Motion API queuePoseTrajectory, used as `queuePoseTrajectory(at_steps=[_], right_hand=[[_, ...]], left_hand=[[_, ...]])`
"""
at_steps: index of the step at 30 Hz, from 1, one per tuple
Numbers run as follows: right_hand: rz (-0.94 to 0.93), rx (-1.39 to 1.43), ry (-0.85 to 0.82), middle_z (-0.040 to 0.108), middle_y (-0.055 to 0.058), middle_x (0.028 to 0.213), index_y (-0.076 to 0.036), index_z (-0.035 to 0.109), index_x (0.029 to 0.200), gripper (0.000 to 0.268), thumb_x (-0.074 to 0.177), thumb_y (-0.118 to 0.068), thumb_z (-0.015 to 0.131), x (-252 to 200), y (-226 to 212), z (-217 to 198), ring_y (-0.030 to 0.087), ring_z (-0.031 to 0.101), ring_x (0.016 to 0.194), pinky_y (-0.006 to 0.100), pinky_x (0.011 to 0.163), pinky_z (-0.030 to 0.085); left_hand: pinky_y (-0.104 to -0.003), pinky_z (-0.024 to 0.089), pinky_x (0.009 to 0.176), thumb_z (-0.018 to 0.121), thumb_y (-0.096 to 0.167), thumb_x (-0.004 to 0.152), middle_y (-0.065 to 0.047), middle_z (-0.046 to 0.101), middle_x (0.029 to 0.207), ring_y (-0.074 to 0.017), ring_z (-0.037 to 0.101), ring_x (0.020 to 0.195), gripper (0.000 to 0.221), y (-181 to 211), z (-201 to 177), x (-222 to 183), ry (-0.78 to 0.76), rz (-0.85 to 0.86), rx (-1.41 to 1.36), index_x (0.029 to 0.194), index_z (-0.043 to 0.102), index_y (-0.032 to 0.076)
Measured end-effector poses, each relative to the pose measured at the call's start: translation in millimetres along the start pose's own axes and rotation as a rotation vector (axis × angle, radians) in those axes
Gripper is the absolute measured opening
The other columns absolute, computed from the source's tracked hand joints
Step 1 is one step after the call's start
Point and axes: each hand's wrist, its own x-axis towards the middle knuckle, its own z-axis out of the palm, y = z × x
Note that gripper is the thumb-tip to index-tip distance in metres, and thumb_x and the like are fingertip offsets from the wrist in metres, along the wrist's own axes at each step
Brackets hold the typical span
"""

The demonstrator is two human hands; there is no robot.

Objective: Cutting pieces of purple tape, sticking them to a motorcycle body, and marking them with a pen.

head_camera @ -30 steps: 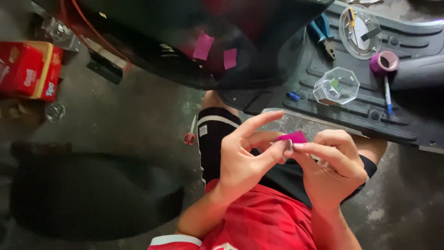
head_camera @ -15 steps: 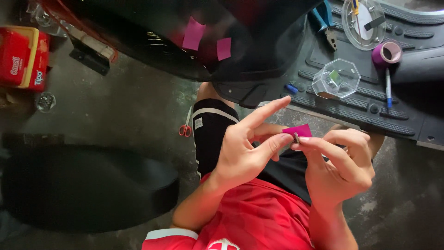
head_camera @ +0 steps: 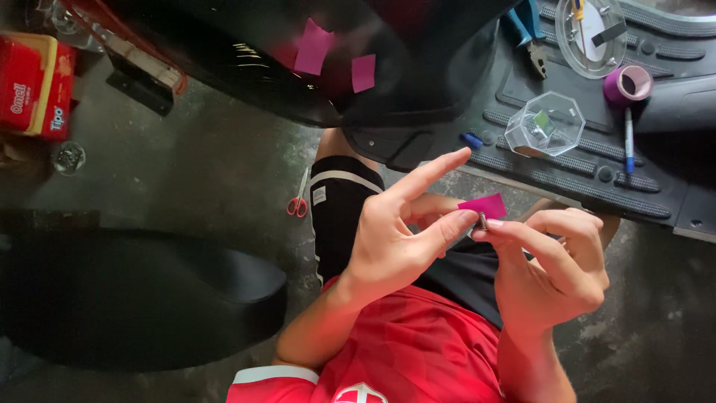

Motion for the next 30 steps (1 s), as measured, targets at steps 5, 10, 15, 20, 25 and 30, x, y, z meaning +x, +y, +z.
queuePoseTrajectory(at_steps=[5,10,15,20,25,30], right_hand=[[0.003,-0.008,0.006,0.060,0.001,0.091,-0.010,0.078,0.109,0.026,0.088,-0.005,0.092,-4.3,2.1,-1.9,0.015,0.056,0.086,0.025,0.074,0.043],[-0.052,-0.086,0.026,0.061,0.001,0.091,-0.013,0.079,0.107,0.027,0.086,-0.009,0.095,-3.6,0.6,-1.1,0.017,0.054,0.085,0.028,0.072,0.038],[-0.047,-0.155,0.015,0.060,0.002,0.090,-0.013,0.079,0.104,0.024,0.085,-0.007,0.093,0.1,-3.7,0.1,0.019,0.053,0.083,0.031,0.074,0.037],[-0.061,-0.117,0.060,0.061,0.000,0.092,-0.013,0.078,0.104,0.021,0.092,-0.008,0.094,-7.1,3.8,1.0,0.018,0.054,0.088,0.029,0.077,0.040],[-0.005,0.002,0.030,0.060,-0.001,0.090,-0.014,0.079,0.108,0.026,0.088,-0.007,0.094,-2.8,-1.0,0.2,0.015,0.055,0.086,0.026,0.073,0.039],[-0.019,-0.048,0.017,0.059,0.000,0.090,-0.015,0.079,0.104,0.028,0.082,-0.005,0.094,6.3,-10.3,-1.0,0.016,0.052,0.084,0.028,0.075,0.039]], left_hand=[[-0.018,0.055,0.085,0.070,0.000,0.102,-0.005,0.076,0.105,-0.0026,0.066,0.095,0.063,-2.4,-0.5,-1.6,-0.036,0.048,-0.023,0.160,0.043,0.001],[-0.018,0.051,0.074,0.070,0.002,0.101,-0.004,0.074,0.099,-0.0025,0.060,0.086,0.065,3.8,-1.3,-1.7,-0.047,0.019,0.030,0.161,0.044,0.001],[-0.019,0.050,0.071,0.062,0.006,0.105,-0.001,0.073,0.101,-0.0021,0.058,0.080,0.058,5.1,-10.2,-3.3,-0.106,-0.004,0.015,0.160,0.045,0.002],[-0.021,0.047,0.069,0.057,0.009,0.107,-0.001,0.073,0.107,-0.0018,0.053,0.076,0.051,-8.8,-13.9,7.9,-0.155,-0.045,-0.242,0.157,0.046,0.003],[-0.020,0.043,0.066,0.069,0.003,0.105,-0.008,0.074,0.100,-0.0076,0.067,0.090,0.028,-43.4,-15.7,18.7,-0.251,-0.121,-0.321,0.132,0.066,-0.006],[-0.020,0.048,0.070,0.074,0.001,0.100,-0.009,0.075,0.095,-0.0095,0.069,0.089,0.017,-60.4,-15.3,22.5,-0.246,-0.087,-0.375,0.116,0.073,-0.006]])
